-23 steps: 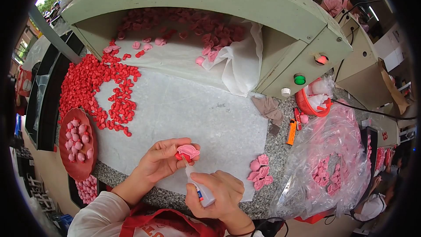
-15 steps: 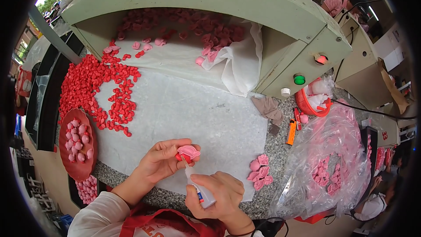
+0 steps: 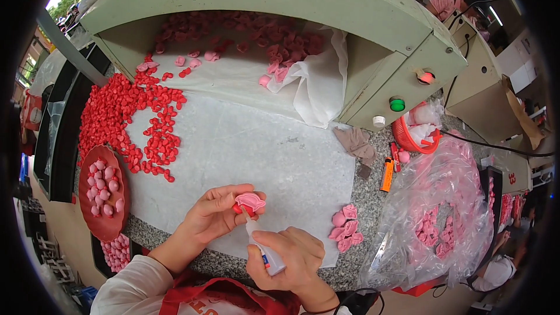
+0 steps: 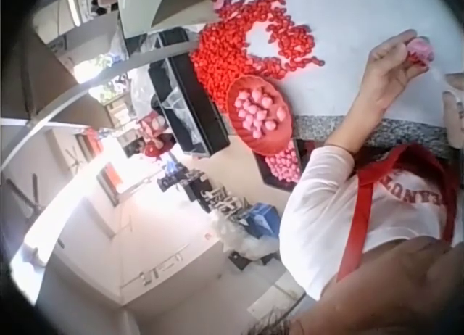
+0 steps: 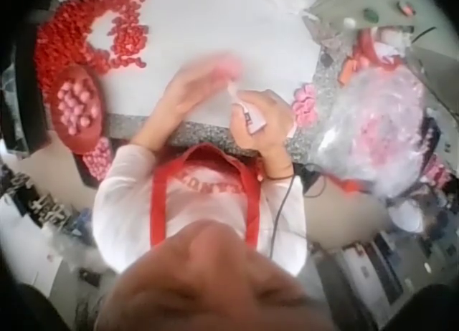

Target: Applying glue to white plastic base pieces and attaching pink flower-shaped components to assemble decorative items.

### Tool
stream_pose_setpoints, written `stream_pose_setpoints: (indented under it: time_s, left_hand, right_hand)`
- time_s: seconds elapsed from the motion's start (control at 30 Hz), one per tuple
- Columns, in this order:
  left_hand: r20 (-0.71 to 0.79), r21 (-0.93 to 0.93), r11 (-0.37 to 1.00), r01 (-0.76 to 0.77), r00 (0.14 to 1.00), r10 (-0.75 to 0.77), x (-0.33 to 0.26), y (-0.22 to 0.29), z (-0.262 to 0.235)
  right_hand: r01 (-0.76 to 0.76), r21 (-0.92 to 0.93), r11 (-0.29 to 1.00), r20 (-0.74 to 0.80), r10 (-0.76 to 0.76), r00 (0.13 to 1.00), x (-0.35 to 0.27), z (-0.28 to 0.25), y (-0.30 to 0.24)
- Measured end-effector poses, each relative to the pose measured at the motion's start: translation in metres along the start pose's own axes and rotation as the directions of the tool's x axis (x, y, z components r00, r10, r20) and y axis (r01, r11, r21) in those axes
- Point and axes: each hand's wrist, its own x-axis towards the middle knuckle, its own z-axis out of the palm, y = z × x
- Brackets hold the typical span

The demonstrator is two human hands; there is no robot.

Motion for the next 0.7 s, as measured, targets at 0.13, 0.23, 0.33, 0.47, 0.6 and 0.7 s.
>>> stream_pose_setpoints:
  time_s: [0.13, 0.23, 0.33, 0.47, 0.6, 0.7]
  left_hand:
    - [-0.026, 0.001, 1.0, -0.01, 1.0, 0.01, -0.0004, -0.0004, 0.0003]
    - [-0.018, 0.016, 1.0, -0.025, 1.0, 0.026, 0.0, -0.0004, 0.0002]
    - [-0.013, 0.016, 0.999, -0.043, 0.999, 0.043, 0.0, -0.0013, 0.0002]
    - [-0.008, 0.023, 0.998, -0.058, 0.998, 0.058, 0.0012, -0.0022, -0.0022]
    - [-0.011, 0.036, 0.996, -0.077, 0.997, 0.078, -0.0002, -0.002, -0.0024]
    - [0.001, 0.038, 0.996, -0.075, 0.997, 0.075, 0.0008, -0.0036, -0.002]
  right_hand:
    - [0.025, 0.017, 1.0, -0.021, -0.025, 0.999, 0.0006, 0.0025, 0.0024]
    - [0.001, 0.011, 1.0, -0.045, 0.0, 0.999, 0.0011, 0.0014, 0.0022]
    - [-0.004, 0.007, 1.0, -0.066, 0.004, 0.998, 0.0028, -0.0006, 0.0038]
    - [-0.002, -0.001, 1.0, -0.085, 0.002, 0.996, 0.0024, -0.0024, 0.0055]
    - [0.007, 0.0, 1.0, -0.075, -0.007, 0.997, 0.0026, -0.0021, 0.0056]
    - [-0.014, 0.001, 1.0, -0.044, 0.014, 0.999, 0.0013, -0.003, 0.0028]
